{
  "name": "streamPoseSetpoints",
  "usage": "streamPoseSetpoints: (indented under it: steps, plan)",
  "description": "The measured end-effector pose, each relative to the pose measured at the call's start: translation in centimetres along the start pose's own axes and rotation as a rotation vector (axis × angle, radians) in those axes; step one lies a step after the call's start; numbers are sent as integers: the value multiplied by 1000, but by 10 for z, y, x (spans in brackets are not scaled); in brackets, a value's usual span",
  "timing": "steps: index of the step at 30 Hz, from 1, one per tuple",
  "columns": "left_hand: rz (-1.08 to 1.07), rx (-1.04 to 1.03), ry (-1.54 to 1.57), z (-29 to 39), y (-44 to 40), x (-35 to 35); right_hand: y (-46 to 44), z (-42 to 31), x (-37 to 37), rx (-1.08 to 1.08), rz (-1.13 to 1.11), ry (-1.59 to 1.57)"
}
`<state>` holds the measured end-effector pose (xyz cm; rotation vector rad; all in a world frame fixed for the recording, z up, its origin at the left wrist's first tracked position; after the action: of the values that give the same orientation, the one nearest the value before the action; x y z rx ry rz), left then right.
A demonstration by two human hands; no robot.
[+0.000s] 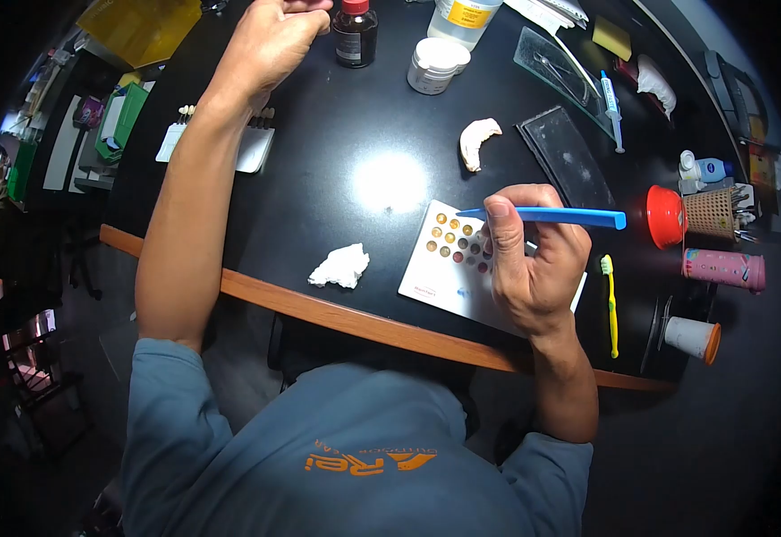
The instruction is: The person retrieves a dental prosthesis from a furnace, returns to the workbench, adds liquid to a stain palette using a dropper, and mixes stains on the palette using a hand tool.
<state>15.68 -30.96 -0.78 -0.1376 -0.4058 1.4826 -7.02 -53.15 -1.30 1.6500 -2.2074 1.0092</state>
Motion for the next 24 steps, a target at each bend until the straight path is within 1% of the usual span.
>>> streamPoseSetpoints:
  steps: [3,6,9,10,11,13,14,15,16,17,18,20,21,22,23,24]
  plan:
    - [-282,165,496,-21,-6,-21,0,1,1,-10,8,-10]
    - [-351,197,453,-17,-3,-23,0,1,2,-17,10,-7]
    - [-322,250,334,1,6,-21,-1,0,4,11,26,39]
    - [-309,226,343,-3,4,-20,-1,1,4,3,32,32]
    - [-330,270,399,-14,1,-21,0,3,3,-9,40,32]
    - [-135,21,310,0,13,-15,1,6,2,-35,28,24]
    - [-44,-84,97,5,13,-10,1,3,2,-49,8,45]
    - [51,-188,-118,13,14,-3,0,2,1,-18,5,45]
    - [90,-220,-254,24,15,3,0,0,0,-2,-9,56]
    - [12,-200,-238,26,11,5,0,-2,-1,16,-25,67]
    - [-412,-83,15,38,10,7,0,-2,-3,17,-31,49]
    - [-513,-132,8,38,21,-12,-1,-1,-7,26,-73,80]
    - [-756,-83,90,41,35,-27,-1,0,-9,10,-99,94]
    - [-932,-16,36,46,51,-37,-1,0,-11,35,-102,99]
    - [-1023,-16,-17,52,66,-47,-3,-2,-12,95,-84,125]
    - [-1077,-153,-48,58,77,-54,-5,-5,-14,156,-69,149]
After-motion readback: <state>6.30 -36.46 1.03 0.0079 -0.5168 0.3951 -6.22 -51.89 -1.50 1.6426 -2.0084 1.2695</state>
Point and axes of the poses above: each hand's wrist, its own y-axis away from the middle knuckle, its own x-axis out of the back of the hand, z = x × y, the point moved 6 cm from there along -y, towards the middle knuckle, and after that the axes turned 8 degrees about y, right-handed, at the moved point
